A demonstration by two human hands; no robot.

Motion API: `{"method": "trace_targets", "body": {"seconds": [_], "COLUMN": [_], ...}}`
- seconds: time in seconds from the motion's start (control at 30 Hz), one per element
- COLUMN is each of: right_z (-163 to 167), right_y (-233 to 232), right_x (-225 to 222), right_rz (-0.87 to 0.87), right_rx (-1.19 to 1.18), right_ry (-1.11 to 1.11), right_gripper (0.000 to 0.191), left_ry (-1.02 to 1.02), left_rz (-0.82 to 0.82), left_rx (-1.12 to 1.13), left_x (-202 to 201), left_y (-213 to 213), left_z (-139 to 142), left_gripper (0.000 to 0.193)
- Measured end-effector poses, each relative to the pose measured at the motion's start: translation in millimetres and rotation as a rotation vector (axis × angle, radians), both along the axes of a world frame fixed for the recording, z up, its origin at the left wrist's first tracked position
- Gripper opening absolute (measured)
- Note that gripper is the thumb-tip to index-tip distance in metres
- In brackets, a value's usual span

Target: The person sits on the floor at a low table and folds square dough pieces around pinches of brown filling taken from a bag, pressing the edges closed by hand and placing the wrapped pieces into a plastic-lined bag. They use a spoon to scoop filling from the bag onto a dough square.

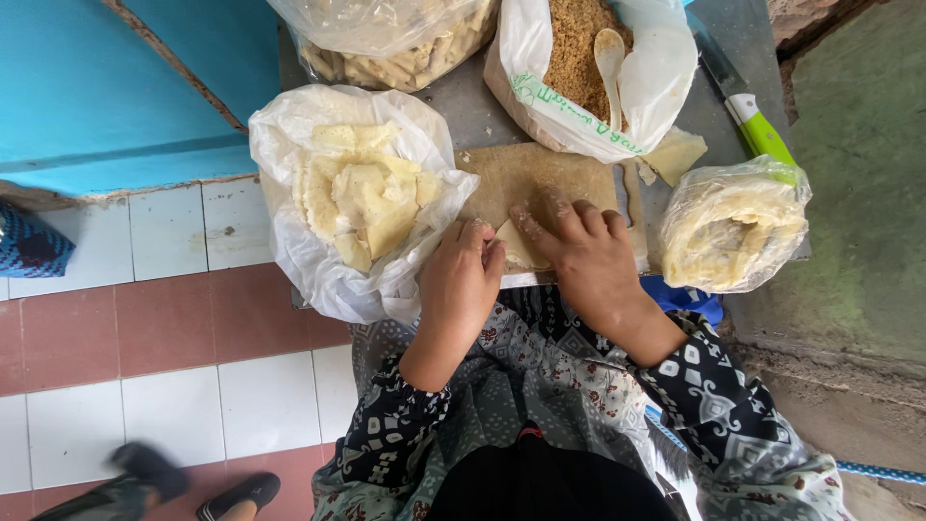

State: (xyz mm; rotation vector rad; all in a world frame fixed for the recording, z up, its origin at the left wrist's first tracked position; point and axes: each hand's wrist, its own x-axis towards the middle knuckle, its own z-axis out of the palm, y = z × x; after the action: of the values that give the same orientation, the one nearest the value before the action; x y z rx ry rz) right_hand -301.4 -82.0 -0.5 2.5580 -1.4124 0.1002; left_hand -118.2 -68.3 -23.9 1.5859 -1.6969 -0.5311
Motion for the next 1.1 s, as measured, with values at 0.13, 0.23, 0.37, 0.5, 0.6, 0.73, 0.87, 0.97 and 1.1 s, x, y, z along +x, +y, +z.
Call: {"method": "trace_targets", "body": {"seconds": [0.13,0.23,0.37,0.5,0.6,0.73,0.87,0.97,1.1], "right_z": [2,10,25,39,44,42,36,29,30], "right_y": [0,1,-11,-62,-102,-118,-112,-107,-111], "right_x": [-4,-12,-29,-45,-46,-38,-33,-28,-23], "right_rz": [0.010,-0.005,-0.058,-0.250,-0.403,-0.525,-0.545,-0.492,-0.560], "right_rx": [-0.102,-0.018,-0.134,-0.153,-0.084,0.060,0.054,-0.013,0.050], "right_ry": [0.090,-0.020,-0.234,-0.596,-0.531,-0.442,-0.528,-0.576,-0.471], "right_gripper": [0.073,0.076,0.053,0.033,0.046,0.061,0.056,0.055,0.059], "left_ry": [0.002,0.000,0.033,0.069,0.079,0.093,0.136,0.195,0.234], "left_rz": [-0.002,-0.003,-0.017,-0.021,-0.006,-0.015,-0.051,-0.076,-0.087], "left_rx": [-0.014,-0.013,-0.036,0.003,0.036,0.104,0.155,0.147,0.172], "left_x": [-2,-2,0,-3,-5,-4,-1,2,6], "left_y": [1,1,0,0,2,1,-1,-2,-5], "left_z": [-2,-2,0,3,8,11,5,-1,-8], "left_gripper": [0.013,0.013,0.012,0.009,0.009,0.010,0.013,0.015,0.017]}}
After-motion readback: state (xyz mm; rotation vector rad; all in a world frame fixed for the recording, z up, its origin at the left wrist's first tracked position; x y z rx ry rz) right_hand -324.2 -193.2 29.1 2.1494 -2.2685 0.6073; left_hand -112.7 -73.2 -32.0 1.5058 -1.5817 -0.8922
